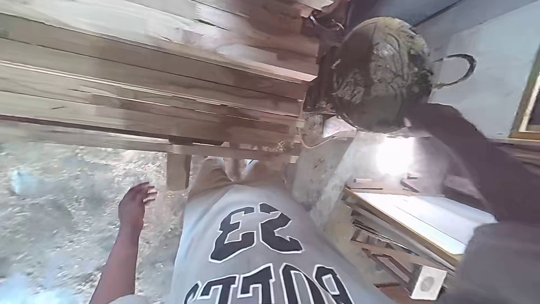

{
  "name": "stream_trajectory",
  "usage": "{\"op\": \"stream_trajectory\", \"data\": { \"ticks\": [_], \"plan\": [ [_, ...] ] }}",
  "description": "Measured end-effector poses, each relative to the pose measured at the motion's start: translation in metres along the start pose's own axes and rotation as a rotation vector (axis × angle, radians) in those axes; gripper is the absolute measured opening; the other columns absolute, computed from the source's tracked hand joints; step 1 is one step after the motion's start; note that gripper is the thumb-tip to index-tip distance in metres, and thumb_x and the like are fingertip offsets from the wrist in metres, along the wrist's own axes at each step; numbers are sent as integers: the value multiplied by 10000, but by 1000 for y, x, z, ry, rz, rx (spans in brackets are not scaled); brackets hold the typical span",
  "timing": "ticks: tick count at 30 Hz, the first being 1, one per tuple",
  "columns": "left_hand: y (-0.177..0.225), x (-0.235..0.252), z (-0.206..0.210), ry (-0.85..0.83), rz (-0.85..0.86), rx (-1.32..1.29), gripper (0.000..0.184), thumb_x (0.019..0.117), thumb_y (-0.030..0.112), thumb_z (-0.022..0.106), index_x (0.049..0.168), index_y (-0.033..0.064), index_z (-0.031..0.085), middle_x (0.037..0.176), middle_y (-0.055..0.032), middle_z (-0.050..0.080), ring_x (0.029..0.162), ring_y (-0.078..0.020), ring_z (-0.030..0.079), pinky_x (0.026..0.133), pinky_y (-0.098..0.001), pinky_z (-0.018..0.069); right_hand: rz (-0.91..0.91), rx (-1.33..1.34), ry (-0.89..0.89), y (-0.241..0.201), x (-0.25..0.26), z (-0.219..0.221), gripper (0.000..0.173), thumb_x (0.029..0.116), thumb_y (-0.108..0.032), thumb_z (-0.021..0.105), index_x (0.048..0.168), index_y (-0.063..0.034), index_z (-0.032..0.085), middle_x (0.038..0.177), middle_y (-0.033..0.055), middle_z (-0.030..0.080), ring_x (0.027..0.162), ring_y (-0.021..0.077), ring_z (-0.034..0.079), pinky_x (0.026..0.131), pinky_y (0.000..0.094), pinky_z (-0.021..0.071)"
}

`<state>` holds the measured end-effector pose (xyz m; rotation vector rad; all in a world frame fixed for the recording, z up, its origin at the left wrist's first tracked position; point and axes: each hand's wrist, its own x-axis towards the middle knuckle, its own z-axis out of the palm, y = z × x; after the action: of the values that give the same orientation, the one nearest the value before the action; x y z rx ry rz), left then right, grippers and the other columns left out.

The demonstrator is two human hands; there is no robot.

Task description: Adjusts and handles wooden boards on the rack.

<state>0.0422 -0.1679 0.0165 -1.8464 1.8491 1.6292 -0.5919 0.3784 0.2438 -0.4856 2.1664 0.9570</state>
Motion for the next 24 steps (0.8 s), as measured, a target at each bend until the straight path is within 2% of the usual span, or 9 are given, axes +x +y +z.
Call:
{"op": "stream_trajectory", "data": {
  "ticks": [3,5,8,10,12,16,19,21,24],
  "plan": [
    [41,47,-16,138,-17,-168,438,1089,285,381,1443,57,499,1271,-127,657,974,-199,699,806,-398,581,-124,170,-107,8,-30,-7,117,869,-161,811,851,-61,752,872,187,714,882,393,685,799,636,523],
    [68,83,-23,123,-91,-338,483,1115,387,332,1502,115,433,1388,-119,612,1134,-251,676,893,-457,565,-150,568,-155,-12,-59,6,47,904,-70,771,874,-38,753,797,144,706,731,296,670,718,534,556],
    [97,129,-31,36,-154,-601,583,1105,534,267,1552,171,358,1513,-106,510,1321,-284,573,1025,-532,511,-158,1099,-206,-106,-106,36,87,970,-63,678,1007,10,706,812,68,675,657,109,597,635,295,530],
    [110,147,-34,-31,-150,-720,653,1083,607,233,1565,179,338,1511,-101,516,1350,-279,549,1062,-550,487,-139,1426,-162,-190,-134,73,169,1006,-153,602,1090,-17,655,832,2,648,656,46,578,599,228,504],
    [112,156,-33,-82,-146,-771,674,1074,631,215,1530,164,385,1414,-106,599,1285,-268,593,1035,-545,497,-53,1790,-106,-279,-154,101,321,993,-246,554,1230,-33,594,903,27,700,721,106,665,623,272,564],
    [108,157,-45,-189,-174,-725,692,1077,627,190,1575,159,302,1492,-111,534,1339,-272,557,1084,-521,482,27,2459,100,-440,-177,120,401,1053,-227,413,1413,-54,382,1015,124,715,775,204,713,633,321,598],
    [102,143,-58,-234,-196,-594,718,1066,649,205,1590,165,284,1508,-133,518,1333,-301,561,1062,-536,502,149,2633,399,-512,-186,131,494,1070,-208,378,1529,-60,271,1147,134,684,888,209,707,700,334,605],
    [102,139,-66,-271,-226,-424,762,1056,669,230,1563,107,317,1455,-184,549,1230,-320,633,987,-502,555,211,2669,565,-537,-177,132,547,1073,-192,377,1575,-39,222,1263,161,658,1024,238,701,806,387,610],
    [102,139,-92,-316,-206,56,809,1073,645,208,1327,-47,541,1104,-214,716,887,-283,730,789,-432,600,338,2603,749,-567,-167,139,499,1080,-124,431,1533,54,319,1288,207,642,1053,255,700,863,407,612]
  ]
}}
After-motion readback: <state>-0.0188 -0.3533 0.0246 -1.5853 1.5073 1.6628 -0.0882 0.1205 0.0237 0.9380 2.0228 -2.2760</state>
